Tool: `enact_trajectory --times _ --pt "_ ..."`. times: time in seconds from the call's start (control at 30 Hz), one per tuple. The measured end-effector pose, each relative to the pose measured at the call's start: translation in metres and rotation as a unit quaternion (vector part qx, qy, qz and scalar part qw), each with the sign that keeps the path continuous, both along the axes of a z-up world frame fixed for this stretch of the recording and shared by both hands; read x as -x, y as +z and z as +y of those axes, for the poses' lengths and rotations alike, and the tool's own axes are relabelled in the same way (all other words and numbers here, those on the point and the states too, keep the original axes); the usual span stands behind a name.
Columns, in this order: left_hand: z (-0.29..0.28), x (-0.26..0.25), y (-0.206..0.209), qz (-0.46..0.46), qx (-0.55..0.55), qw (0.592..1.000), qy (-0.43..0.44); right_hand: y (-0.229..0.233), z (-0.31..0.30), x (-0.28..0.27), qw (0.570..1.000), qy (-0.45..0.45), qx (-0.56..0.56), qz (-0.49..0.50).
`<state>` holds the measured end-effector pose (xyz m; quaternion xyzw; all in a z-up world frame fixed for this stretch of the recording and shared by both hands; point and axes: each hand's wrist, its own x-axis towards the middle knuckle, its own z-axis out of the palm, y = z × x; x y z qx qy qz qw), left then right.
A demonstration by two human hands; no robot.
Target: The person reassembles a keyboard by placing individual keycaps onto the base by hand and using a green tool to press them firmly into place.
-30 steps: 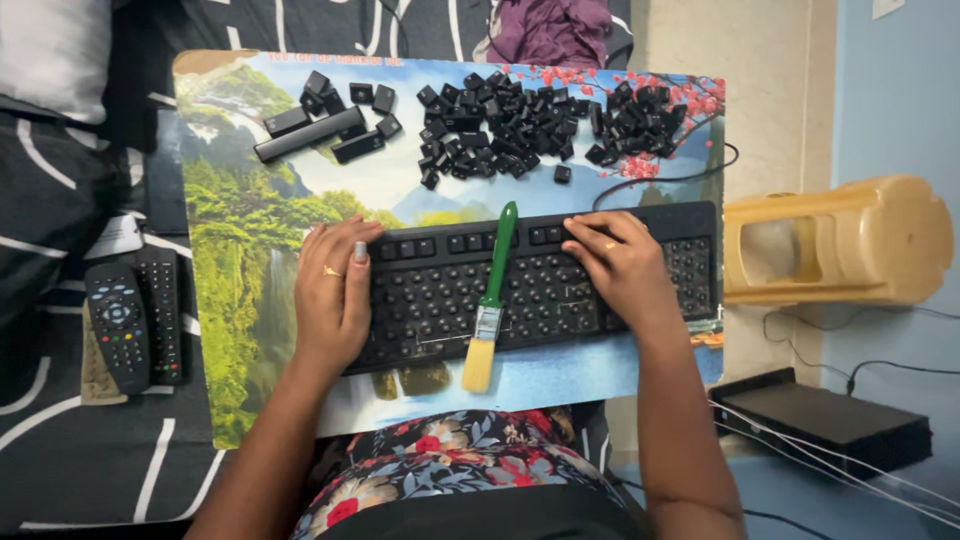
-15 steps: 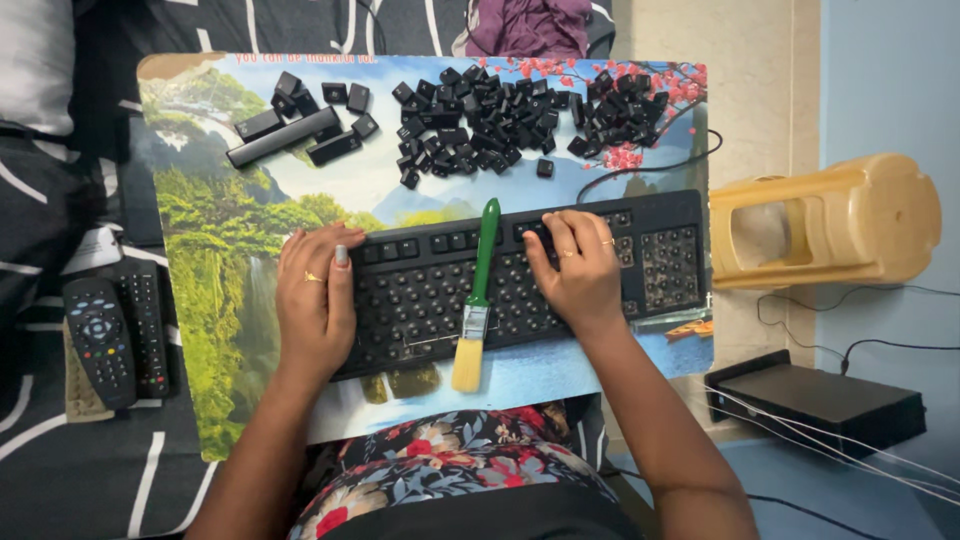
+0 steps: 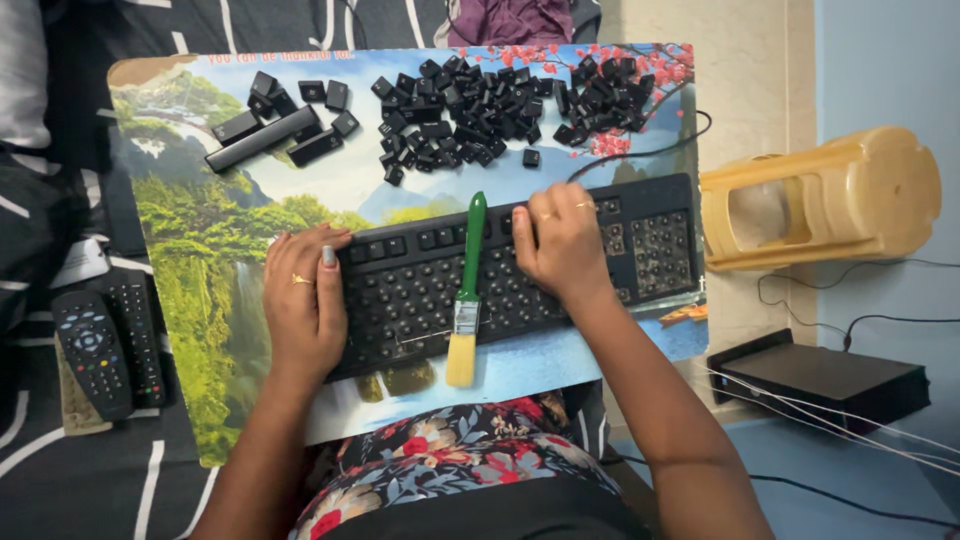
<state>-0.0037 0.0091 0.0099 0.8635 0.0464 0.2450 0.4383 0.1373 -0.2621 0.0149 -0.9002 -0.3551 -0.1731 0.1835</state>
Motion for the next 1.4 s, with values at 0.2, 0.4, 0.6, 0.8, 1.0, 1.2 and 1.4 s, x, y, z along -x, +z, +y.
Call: enact_trajectory --times 0.2,0.4,0.6,0.8,1.0,1.2,1.4 --pt "0.001 -0.001 -0.002 -0.002 -0.008 1.0 -0.001 0.003 0.0 0.001 1.0 0.007 -0.022 0.008" --pt "0.002 -0.002 0.001 -0.002 -0.009 1.0 -0.004 0.032 -0.014 0.003 0.99 0.026 -0.067 0.121" --pt "0.001 0.0 0.002 0.003 -0.006 1.0 0.001 0.04 -0.029 -0.018 0.978 0.005 -0.096 0.185" --pt "0.001 -0.001 0.002 0.006 -0.003 1.0 0.004 0.024 -0.034 -0.074 0.969 -0.016 -0.117 0.219" --pt "0.001 0.0 0.001 0.005 -0.002 1.0 0.003 0.018 -0.028 -0.071 0.979 -0.046 -0.111 0.167" --pt "0.0 0.0 0.002 0.002 -0.003 1.0 0.005 0.034 -0.015 -0.02 0.988 -0.041 -0.109 0.097" --pt "0.0 -0.001 0.002 0.0 -0.007 1.0 0.003 0.022 0.019 0.028 0.998 0.003 -0.06 -0.018"
